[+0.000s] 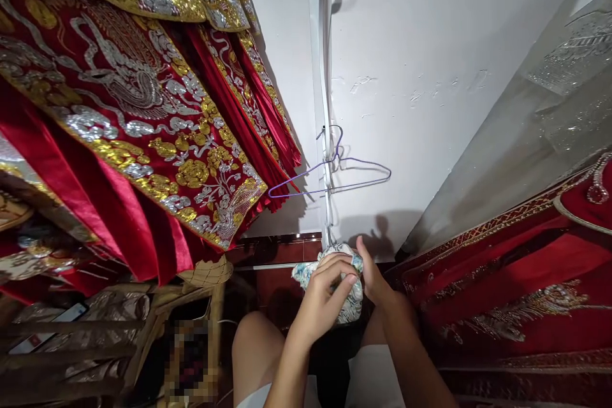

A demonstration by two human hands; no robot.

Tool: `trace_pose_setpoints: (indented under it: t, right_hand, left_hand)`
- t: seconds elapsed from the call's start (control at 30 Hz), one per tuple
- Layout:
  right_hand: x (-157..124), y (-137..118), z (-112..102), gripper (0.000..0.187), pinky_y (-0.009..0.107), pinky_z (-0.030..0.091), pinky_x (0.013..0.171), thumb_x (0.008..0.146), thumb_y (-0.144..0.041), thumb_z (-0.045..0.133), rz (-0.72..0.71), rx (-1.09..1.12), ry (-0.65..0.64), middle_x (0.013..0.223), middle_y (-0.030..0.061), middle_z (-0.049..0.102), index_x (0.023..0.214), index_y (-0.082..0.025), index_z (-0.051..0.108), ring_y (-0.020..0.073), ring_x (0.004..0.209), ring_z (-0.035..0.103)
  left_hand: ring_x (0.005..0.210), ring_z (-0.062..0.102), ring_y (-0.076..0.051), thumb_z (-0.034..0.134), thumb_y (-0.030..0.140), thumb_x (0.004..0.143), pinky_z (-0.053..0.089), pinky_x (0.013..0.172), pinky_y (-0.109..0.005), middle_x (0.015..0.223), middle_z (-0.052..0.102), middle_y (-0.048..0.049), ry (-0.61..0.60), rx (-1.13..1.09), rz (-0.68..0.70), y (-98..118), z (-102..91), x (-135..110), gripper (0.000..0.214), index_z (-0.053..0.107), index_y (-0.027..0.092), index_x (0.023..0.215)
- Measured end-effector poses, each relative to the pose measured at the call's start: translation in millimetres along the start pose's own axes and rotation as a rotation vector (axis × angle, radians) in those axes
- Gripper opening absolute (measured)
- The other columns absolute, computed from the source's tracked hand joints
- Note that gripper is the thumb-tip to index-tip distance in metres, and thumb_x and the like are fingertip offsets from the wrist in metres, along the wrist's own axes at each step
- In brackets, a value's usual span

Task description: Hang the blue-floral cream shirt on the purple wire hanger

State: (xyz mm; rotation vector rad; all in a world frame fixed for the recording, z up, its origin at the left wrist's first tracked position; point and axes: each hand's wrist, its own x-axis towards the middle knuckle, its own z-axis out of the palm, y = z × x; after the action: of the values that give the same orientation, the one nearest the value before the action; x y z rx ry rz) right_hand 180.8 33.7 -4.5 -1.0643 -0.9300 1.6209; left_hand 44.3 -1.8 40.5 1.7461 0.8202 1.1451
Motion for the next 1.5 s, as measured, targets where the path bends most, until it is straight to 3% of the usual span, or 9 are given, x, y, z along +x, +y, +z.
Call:
trace_pose_setpoints:
  t: [0.2, 0.4, 0.57, 0.73, 0.87, 1.0, 1.17, 1.33, 1.5]
  right_hand:
    - [-11, -11, 11, 0.066, 0.042, 0.052, 0.099, 0.074, -0.074, 0.071, -0.01, 0.089, -0.266, 0.109, 0.0107, 0.074, 0.112, -0.02, 0.071, 0.0307, 0.115, 0.066]
    - [-13, -41, 8, 0.066, 0.043, 0.036, 0.118, 0.07, -0.017, 0.077, -0.277, -0.328, -0.532, 0.142, 0.0083, 0.063, 0.135, -0.021, 0.064, 0.0295, 0.137, 0.053]
    - [11, -85, -5, 0.059, 0.04, 0.051, 0.102, 0.075, -0.009, 0.056, -0.672, -0.722, -0.15, 0.113, 0.0065, 0.074, 0.132, -0.024, 0.065, 0.0255, 0.11, 0.068]
    - [72, -96, -32, 0.072, 0.042, 0.052, 0.097, 0.078, -0.019, 0.058, -0.723, -0.871, 0.321, 0.103, 0.0058, 0.073, 0.149, -0.024, 0.047, 0.0258, 0.099, 0.068]
    - [108, -90, -56, 0.06, 0.036, 0.053, 0.086, 0.076, -0.022, 0.06, -0.454, -1.065, 0.164, 0.109, 0.0068, 0.075, 0.136, -0.024, 0.062, 0.0261, 0.093, 0.068]
    - [106, -89, -74, 0.043, 0.031, 0.05, 0.077, 0.073, -0.019, 0.059, -0.41, -1.148, 0.173, 0.097, 0.0054, 0.076, 0.113, -0.023, 0.076, 0.0245, 0.084, 0.066]
    - [95, -94, -76, 0.083, 0.026, 0.045, 0.065, 0.069, -0.013, 0.056, -0.44, -1.213, 0.164, 0.089, 0.0012, 0.073, 0.151, -0.028, 0.051, 0.0203, 0.071, 0.061]
    - [103, -87, -70, 0.065, 0.028, 0.049, 0.076, 0.071, -0.011, 0.054, -0.486, -1.124, 0.027, 0.104, 0.0038, 0.078, 0.132, -0.025, 0.07, 0.0234, 0.088, 0.067]
    - [88, -77, -85, 0.033, 0.026, 0.043, 0.061, 0.074, -0.017, 0.057, -0.577, -1.076, 0.141, 0.083, 0.0034, 0.078, 0.096, -0.022, 0.081, 0.0205, 0.073, 0.064]
  left_hand:
    - [0.127, 0.057, -0.028, 0.057, 0.028, 0.099, 0.038, 0.114, -0.047, 0.12, 0.071, -0.0088, 0.022, 0.331, 0.098, -5, -26.6, 0, 0.021, 0.07, 0.026, 0.114]
    - [0.129, 0.056, -0.029, 0.065, 0.039, 0.093, 0.044, 0.11, -0.041, 0.142, 0.059, -0.0108, -0.063, 0.221, -0.117, -22, -68.2, -13, 0.062, 0.044, 0.027, 0.15]
    - [0.084, 0.061, -0.021, 0.053, 0.05, 0.097, 0.048, 0.078, -0.029, 0.091, 0.07, -0.0032, -0.309, 0.256, -0.305, -33, -86.1, -24, 0.037, 0.068, 0.015, 0.096]
    - [0.065, 0.052, -0.016, 0.043, 0.053, 0.1, 0.035, 0.063, -0.026, 0.065, 0.053, 0.0015, -0.21, 0.651, -0.313, -17, -114.6, -31, 0.045, 0.051, 0.019, 0.072]
    - [0.074, 0.06, -0.021, 0.034, 0.05, 0.103, 0.043, 0.073, -0.03, 0.072, 0.061, -0.0021, -0.318, 0.844, -0.273, -2, -133.3, -24, 0.044, 0.051, 0.021, 0.075]
    - [0.087, 0.068, -0.025, 0.033, 0.034, 0.103, 0.045, 0.099, -0.041, 0.084, 0.071, -0.0066, -0.505, 0.998, -0.311, -10, -146.3, -7, 0.036, 0.059, 0.021, 0.081]
    - [0.131, 0.059, -0.033, 0.048, 0.028, 0.096, 0.037, 0.111, -0.048, 0.112, 0.076, -0.0104, -0.555, 1.1, -0.393, -20, -151.6, 13, 0.024, 0.071, 0.024, 0.09]
    - [0.083, 0.072, -0.025, 0.049, 0.034, 0.096, 0.049, 0.084, -0.034, 0.081, 0.076, -0.0079, -0.646, 0.984, -0.369, -1, -145.1, 10, 0.033, 0.069, 0.022, 0.072]
    - [0.093, 0.073, -0.028, 0.049, 0.032, 0.095, 0.051, 0.084, -0.034, 0.097, 0.078, -0.0109, -0.446, 1.128, -0.458, 24, -146.0, 7, 0.028, 0.076, 0.025, 0.092]
